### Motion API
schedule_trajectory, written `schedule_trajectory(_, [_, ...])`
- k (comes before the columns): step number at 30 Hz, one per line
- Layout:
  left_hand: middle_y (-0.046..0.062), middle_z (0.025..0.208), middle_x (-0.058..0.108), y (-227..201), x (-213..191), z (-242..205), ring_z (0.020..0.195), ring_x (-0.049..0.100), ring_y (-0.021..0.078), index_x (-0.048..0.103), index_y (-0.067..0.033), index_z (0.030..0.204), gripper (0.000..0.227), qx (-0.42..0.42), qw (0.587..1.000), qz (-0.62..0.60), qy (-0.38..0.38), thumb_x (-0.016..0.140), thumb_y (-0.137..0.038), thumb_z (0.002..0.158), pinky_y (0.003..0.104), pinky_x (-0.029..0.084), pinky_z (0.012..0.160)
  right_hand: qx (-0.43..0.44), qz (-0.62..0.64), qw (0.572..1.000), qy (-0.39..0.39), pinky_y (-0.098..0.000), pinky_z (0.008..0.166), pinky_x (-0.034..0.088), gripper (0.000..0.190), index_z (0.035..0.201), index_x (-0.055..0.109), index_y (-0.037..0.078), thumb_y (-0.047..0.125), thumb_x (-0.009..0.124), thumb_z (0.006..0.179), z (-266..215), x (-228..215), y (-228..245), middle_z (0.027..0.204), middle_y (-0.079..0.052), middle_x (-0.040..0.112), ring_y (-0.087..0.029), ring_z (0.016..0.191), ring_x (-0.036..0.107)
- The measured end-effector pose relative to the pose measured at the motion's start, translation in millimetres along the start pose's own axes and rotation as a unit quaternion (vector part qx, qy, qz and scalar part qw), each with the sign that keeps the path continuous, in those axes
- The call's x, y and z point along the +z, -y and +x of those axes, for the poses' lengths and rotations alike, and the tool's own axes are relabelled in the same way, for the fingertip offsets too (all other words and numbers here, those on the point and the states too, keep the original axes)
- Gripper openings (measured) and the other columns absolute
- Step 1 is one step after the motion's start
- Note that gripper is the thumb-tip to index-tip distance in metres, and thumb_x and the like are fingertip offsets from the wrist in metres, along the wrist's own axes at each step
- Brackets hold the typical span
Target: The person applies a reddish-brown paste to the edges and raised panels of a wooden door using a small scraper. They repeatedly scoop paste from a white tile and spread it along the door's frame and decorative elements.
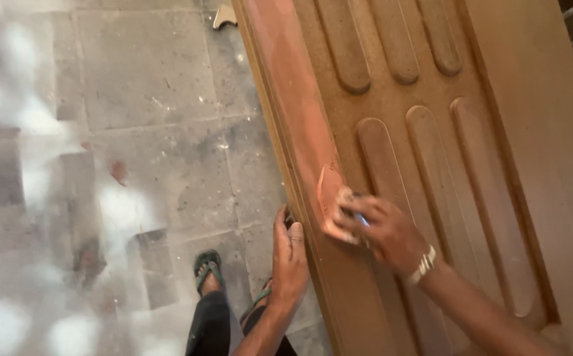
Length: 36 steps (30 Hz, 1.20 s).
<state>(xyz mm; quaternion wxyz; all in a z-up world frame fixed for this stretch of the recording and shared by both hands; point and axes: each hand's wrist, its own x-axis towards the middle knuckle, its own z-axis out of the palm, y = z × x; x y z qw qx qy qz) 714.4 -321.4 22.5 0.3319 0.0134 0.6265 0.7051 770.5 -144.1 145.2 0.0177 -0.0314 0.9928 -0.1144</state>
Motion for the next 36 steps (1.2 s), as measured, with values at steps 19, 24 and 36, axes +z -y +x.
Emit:
schedule_trajectory(19, [0.016, 0.139, 0.061, -32, -16, 9, 0.133, 0.058, 0.0301, 0.06, -0.0037, 0.132, 0.039, 0.009, 0.992, 0.123, -0.034, 0.055, -0.029, 0.103, 0.039, 0.045, 0.111, 0.004, -0.044, 0.996, 0.082, -0.0464, 0.078, 0.047, 0.037, 0.123, 0.071, 0.027, 0.01, 0.068, 0.09, 57, 8, -19, 0.113, -0.002, 0.07, -0.027, 0.105, 0.066])
schedule_trajectory(24, [0.017, 0.136, 0.06, -83, -27, 77, 0.13, 0.057, 0.0316, 0.056, -0.0025, 0.135, 0.04, 0.05, 0.992, 0.102, -0.059, 0.052, -0.027, 0.104, 0.04, 0.043, 0.11, 0.05, 0.01, 0.96, 0.275, -0.0514, 0.098, 0.042, 0.045, 0.132, 0.061, 0.019, 0.022, 0.068, 0.088, -80, 38, 25, 0.134, -0.003, 0.062, -0.027, 0.134, 0.053])
schedule_trajectory(36, [0.027, 0.16, 0.03, -181, -13, 286, 0.148, 0.029, 0.0427, 0.038, 0.0016, 0.149, 0.061, 0.235, 0.923, 0.3, -0.051, 0.06, -0.021, 0.096, 0.049, 0.024, 0.12, 0.305, 0.449, 0.827, -0.149, -0.035, 0.103, 0.054, 0.034, 0.124, 0.071, 0.001, 0.002, 0.055, 0.094, 158, -60, -144, 0.133, -0.008, 0.074, -0.018, 0.119, 0.069])
